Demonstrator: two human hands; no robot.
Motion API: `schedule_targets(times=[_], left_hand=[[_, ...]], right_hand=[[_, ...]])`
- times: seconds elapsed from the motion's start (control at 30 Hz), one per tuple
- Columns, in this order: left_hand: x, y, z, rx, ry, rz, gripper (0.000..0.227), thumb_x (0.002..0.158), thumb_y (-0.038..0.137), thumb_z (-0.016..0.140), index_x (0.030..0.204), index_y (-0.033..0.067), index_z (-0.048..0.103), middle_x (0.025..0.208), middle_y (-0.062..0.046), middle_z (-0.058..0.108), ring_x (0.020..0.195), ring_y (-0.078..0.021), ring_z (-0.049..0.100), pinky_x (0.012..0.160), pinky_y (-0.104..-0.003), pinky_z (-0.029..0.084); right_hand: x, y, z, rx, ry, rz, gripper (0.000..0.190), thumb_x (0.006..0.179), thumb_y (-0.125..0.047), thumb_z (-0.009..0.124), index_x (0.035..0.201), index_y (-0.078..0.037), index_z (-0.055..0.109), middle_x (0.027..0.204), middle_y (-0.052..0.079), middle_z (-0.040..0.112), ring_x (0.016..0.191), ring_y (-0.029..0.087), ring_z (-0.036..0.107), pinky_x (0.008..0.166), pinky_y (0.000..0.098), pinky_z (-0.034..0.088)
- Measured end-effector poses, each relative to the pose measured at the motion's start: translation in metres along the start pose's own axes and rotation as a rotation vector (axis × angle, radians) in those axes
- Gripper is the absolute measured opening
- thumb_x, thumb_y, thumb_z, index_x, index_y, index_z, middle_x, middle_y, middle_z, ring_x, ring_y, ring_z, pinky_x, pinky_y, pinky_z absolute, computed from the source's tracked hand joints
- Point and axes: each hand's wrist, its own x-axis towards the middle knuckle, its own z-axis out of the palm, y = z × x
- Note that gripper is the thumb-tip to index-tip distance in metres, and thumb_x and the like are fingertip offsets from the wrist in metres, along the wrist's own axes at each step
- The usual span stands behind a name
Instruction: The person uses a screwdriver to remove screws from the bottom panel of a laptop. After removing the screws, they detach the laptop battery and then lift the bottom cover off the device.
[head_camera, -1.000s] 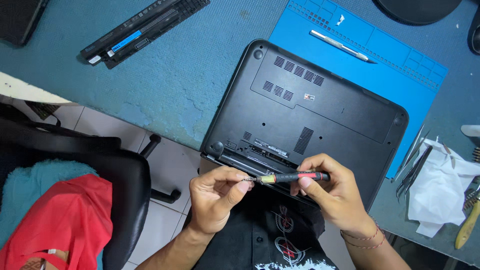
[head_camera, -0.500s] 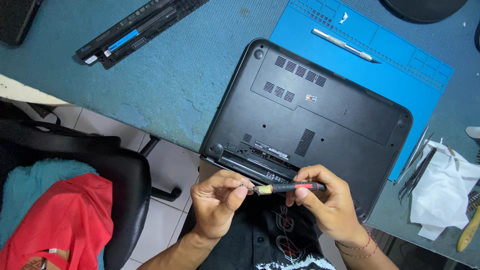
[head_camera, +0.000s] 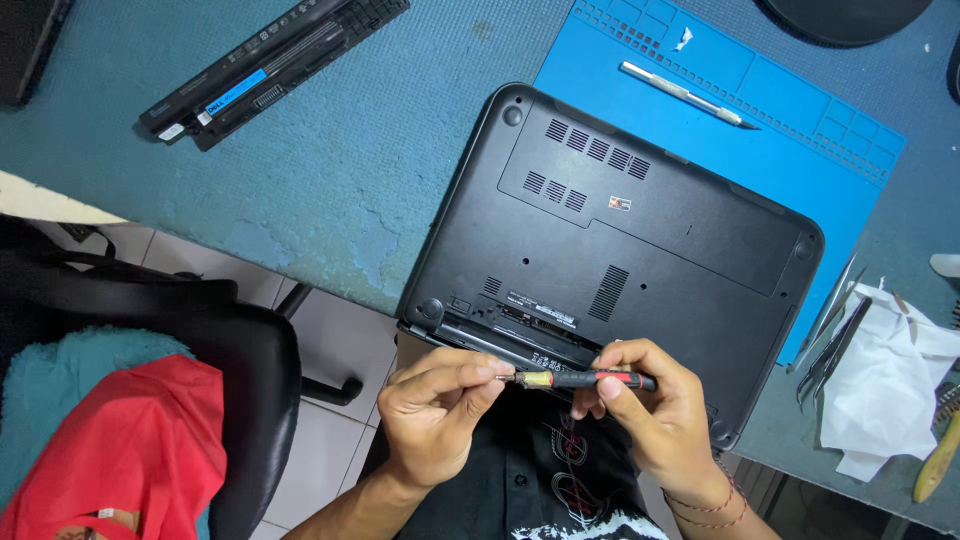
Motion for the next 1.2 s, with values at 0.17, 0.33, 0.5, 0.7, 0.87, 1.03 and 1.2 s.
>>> schedule_targets(times=[0.17, 0.33, 0.5, 0.7, 0.87, 1.03, 1.2], left_hand=[[0.002, -0.005, -0.008, -0.036, -0.074, -0.013, 0.014, 0.074, 0.0, 0.075, 0.082, 0.0067, 0.066, 0.084, -0.014, 0.072, 0.076, -0.0233, 0.075, 0.07, -0.026, 0.063], [-0.002, -0.011, -0.011, -0.214, -0.149, -0.109, 0.015, 0.071, 0.002, 0.079, 0.08, 0.009, 0.069, 0.084, -0.013, 0.072, 0.079, -0.0255, 0.075, 0.072, -0.03, 0.066], [0.002, -0.01, -0.013, -0.172, -0.171, -0.142, 0.017, 0.069, 0.0, 0.08, 0.08, 0.0071, 0.069, 0.085, -0.016, 0.072, 0.08, -0.025, 0.075, 0.073, -0.029, 0.066], [0.007, -0.007, -0.011, -0.112, -0.176, -0.123, 0.014, 0.079, 0.008, 0.074, 0.091, 0.0046, 0.069, 0.091, -0.017, 0.072, 0.084, -0.0263, 0.075, 0.079, -0.03, 0.063], [0.003, -0.006, -0.008, -0.171, -0.16, -0.146, 0.01, 0.08, 0.006, 0.072, 0.09, 0.0065, 0.07, 0.089, -0.018, 0.072, 0.082, -0.0287, 0.075, 0.076, -0.032, 0.064], [-0.007, -0.017, -0.003, -0.268, -0.089, -0.157, 0.01, 0.081, 0.011, 0.073, 0.089, 0.0097, 0.068, 0.085, -0.017, 0.072, 0.078, -0.0317, 0.075, 0.071, -0.036, 0.065], [-0.008, -0.02, -0.002, -0.347, 0.028, -0.104, 0.013, 0.08, 0.0, 0.071, 0.09, 0.0077, 0.068, 0.089, -0.014, 0.061, 0.079, -0.0286, 0.071, 0.069, -0.034, 0.066]], right_hand=[[-0.002, 0.001, -0.006, -0.047, -0.089, -0.083, 0.015, 0.088, -0.016, 0.058, 0.094, -0.002, 0.06, 0.075, 0.012, 0.065, 0.062, 0.02, 0.072, 0.055, 0.0238, 0.057], [-0.003, 0.003, -0.008, -0.002, -0.18, -0.167, 0.013, 0.088, -0.013, 0.06, 0.097, -0.003, 0.06, 0.083, 0.015, 0.065, 0.069, 0.022, 0.072, 0.063, 0.0265, 0.061], [-0.001, 0.003, -0.009, -0.185, -0.173, -0.417, 0.009, 0.085, -0.005, 0.061, 0.092, -0.01, 0.061, 0.09, 0.01, 0.066, 0.083, 0.02, 0.068, 0.075, 0.0286, 0.058], [0.004, 0.003, -0.007, -0.22, -0.154, -0.442, 0.006, 0.085, -0.009, 0.06, 0.091, -0.011, 0.059, 0.089, 0.01, 0.066, 0.08, 0.019, 0.065, 0.082, 0.0356, 0.045], [0.001, 0.003, 0.0, -0.186, -0.162, -0.411, 0.008, 0.086, -0.008, 0.06, 0.094, -0.01, 0.058, 0.091, 0.011, 0.065, 0.08, 0.02, 0.065, 0.076, 0.032, 0.051], [-0.001, 0.004, 0.004, -0.157, -0.136, -0.395, 0.008, 0.086, -0.008, 0.06, 0.094, -0.01, 0.058, 0.09, 0.011, 0.065, 0.077, 0.019, 0.065, 0.068, 0.0272, 0.053], [-0.001, 0.0, 0.006, -0.144, -0.087, -0.422, 0.009, 0.087, -0.005, 0.058, 0.095, -0.008, 0.057, 0.09, 0.011, 0.065, 0.073, 0.021, 0.07, 0.071, 0.0292, 0.061]])
